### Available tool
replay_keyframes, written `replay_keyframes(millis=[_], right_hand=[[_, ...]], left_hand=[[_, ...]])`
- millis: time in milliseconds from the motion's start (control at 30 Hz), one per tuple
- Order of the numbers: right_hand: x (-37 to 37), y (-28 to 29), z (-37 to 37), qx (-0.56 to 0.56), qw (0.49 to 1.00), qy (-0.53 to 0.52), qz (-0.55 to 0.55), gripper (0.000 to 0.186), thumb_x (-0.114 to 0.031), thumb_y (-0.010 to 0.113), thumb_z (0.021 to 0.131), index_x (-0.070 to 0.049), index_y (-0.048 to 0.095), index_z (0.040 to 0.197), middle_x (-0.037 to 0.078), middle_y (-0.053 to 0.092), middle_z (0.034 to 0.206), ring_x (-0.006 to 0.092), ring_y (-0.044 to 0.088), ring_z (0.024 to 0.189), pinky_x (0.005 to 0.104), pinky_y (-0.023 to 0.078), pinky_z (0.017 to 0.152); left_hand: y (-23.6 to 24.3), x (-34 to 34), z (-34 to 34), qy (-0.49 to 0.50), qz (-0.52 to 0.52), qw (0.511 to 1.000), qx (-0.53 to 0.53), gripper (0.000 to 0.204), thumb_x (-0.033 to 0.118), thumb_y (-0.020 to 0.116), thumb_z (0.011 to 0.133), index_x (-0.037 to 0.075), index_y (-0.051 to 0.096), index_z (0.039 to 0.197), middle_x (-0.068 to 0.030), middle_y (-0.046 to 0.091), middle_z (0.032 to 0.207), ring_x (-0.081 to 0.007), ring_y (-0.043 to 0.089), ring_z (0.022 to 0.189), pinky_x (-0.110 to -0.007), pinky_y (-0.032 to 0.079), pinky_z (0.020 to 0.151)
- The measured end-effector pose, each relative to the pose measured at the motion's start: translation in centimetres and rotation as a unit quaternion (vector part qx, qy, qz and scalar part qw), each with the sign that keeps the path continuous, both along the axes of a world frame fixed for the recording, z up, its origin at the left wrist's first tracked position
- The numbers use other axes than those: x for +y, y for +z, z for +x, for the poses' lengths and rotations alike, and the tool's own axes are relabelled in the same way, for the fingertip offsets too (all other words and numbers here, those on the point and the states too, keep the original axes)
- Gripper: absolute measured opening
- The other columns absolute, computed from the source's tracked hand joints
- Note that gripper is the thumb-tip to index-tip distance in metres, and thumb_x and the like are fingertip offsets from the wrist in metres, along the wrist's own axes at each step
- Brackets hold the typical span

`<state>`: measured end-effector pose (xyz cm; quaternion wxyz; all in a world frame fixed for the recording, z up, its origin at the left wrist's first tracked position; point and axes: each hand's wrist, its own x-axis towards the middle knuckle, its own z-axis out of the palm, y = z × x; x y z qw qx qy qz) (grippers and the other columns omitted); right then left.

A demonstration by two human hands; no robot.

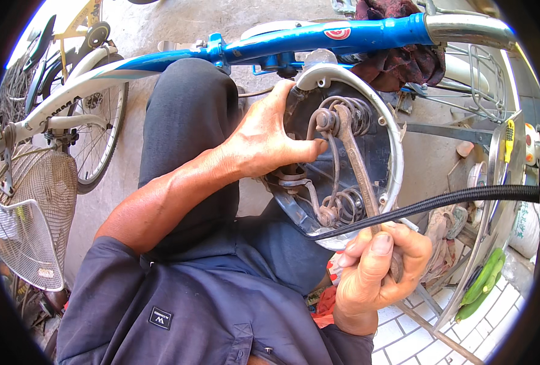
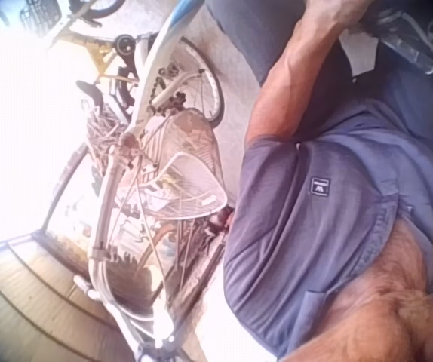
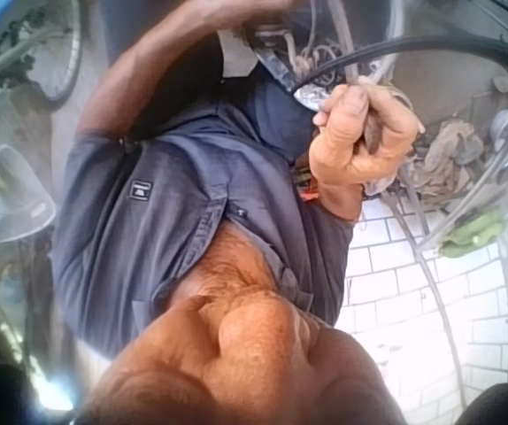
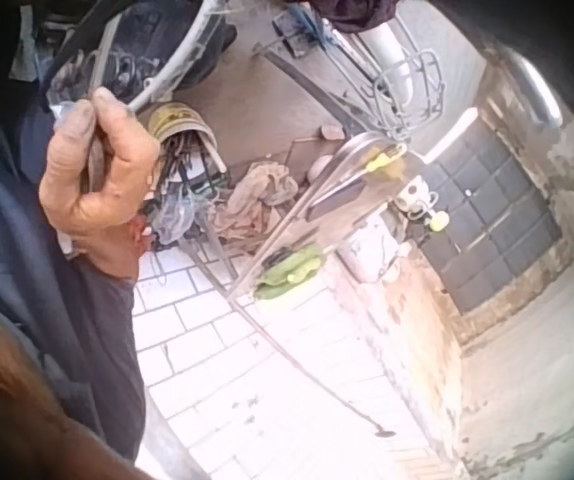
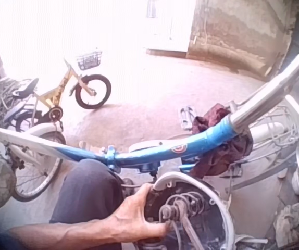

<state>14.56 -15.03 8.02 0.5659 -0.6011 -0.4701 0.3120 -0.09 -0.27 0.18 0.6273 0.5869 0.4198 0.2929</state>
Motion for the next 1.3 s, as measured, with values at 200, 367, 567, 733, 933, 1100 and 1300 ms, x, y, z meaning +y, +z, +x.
replay_keyframes(millis=[200, 367, 567, 733, 933, 1100, 1300], right_hand=[[6.3, 3.5, 1.0, -0.043, 0.984, -0.17, 0.023, 0.023, -0.018, 0.056, 0.09, 0.005, 0.058, 0.09, 0.009, 0.054, 0.064, 0.0089, 0.037, 0.034, 0.0205, 0.027, 0.031], [10.8, 5.3, 4.1, -0.121, 0.984, -0.111, -0.073, 0.023, -0.025, 0.064, 0.087, -0.002, 0.064, 0.084, 0.004, 0.058, 0.068, 0.0051, 0.044, 0.041, 0.0167, 0.029, 0.036], [11.4, 4.8, 3.0, -0.076, 0.996, -0.033, 0.041, 0.027, -0.023, 0.054, 0.091, 0.003, 0.061, 0.097, 0.015, 0.066, 0.083, 0.0091, 0.054, 0.052, 0.0159, 0.035, 0.04], [8.4, 2.4, 1.6, 0.029, 0.991, -0.121, 0.053, 0.029, -0.024, 0.046, 0.095, 0.004, 0.055, 0.094, 0.021, 0.064, 0.082, 0.0148, 0.055, 0.051, 0.0204, 0.04, 0.039], [5.0, -0.4, 0.5, 0.079, 0.978, -0.164, 0.1, 0.029, -0.026, 0.045, 0.094, 0.003, 0.05, 0.097, 0.022, 0.063, 0.089, 0.019, 0.055, 0.054, 0.0257, 0.045, 0.044], [3.3, -0.4, -1.3, 0.12, 0.968, -0.203, 0.084, 0.031, -0.021, 0.049, 0.089, 0.003, 0.047, 0.109, 0.024, 0.063, 0.091, 0.0236, 0.061, 0.064, 0.0259, 0.049, 0.042], [6.4, 2.0, 1.7, 0.023, 0.989, -0.093, 0.114, 0.028, -0.023, 0.047, 0.093, 0.004, 0.055, 0.097, 0.022, 0.063, 0.085, 0.0172, 0.054, 0.053, 0.0233, 0.044, 0.045]], left_hand=[[0.0, -0.2, 0.1, -0.012, 0.014, 1.0, -0.015, 0.078, 0.016, 0.074, 0.065, -0.002, 0.036, 0.13, -0.012, 0.057, 0.11, -0.0174, 0.055, 0.101, -0.033, 0.044, 0.094], [0.3, -0.2, 0.3, -0.014, 0.013, 1.0, -0.017, 0.079, 0.018, 0.074, 0.065, -0.002, 0.035, 0.13, -0.0127, 0.056, 0.111, -0.0176, 0.055, 0.102, -0.033, 0.044, 0.094], [0.1, -0.1, 0.2, -0.011, 0.017, 1.0, -0.003, 0.079, 0.018, 0.074, 0.064, -0.003, 0.035, 0.129, -0.0121, 0.057, 0.108, -0.017, 0.056, 0.099, -0.032, 0.045, 0.092], [0.0, -0.2, 0.1, 0.0, 0.009, 1.0, -0.005, 0.075, 0.018, 0.074, 0.064, -0.003, 0.037, 0.127, -0.0112, 0.059, 0.105, -0.0165, 0.057, 0.096, -0.032, 0.045, 0.091], [0.1, -0.1, 0.2, -0.003, 0.009, 1.0, 0.012, 0.072, 0.017, 0.074, 0.064, -0.002, 0.039, 0.125, -0.0114, 0.058, 0.106, -0.016, 0.056, 0.096, -0.031, 0.046, 0.091], [-0.2, -0.1, 0.1, 0.003, 0.025, 1.0, 0.007, 0.073, 0.018, 0.075, 0.064, -0.003, 0.039, 0.124, -0.0117, 0.059, 0.106, -0.016, 0.056, 0.097, -0.032, 0.046, 0.091], [0.4, -0.1, 0.1, -0.014, 0.028, 0.999, 0.008, 0.074, 0.017, 0.075, 0.063, -0.002, 0.039, 0.124, -0.0122, 0.058, 0.106, -0.0166, 0.057, 0.097, -0.031, 0.047, 0.089]])
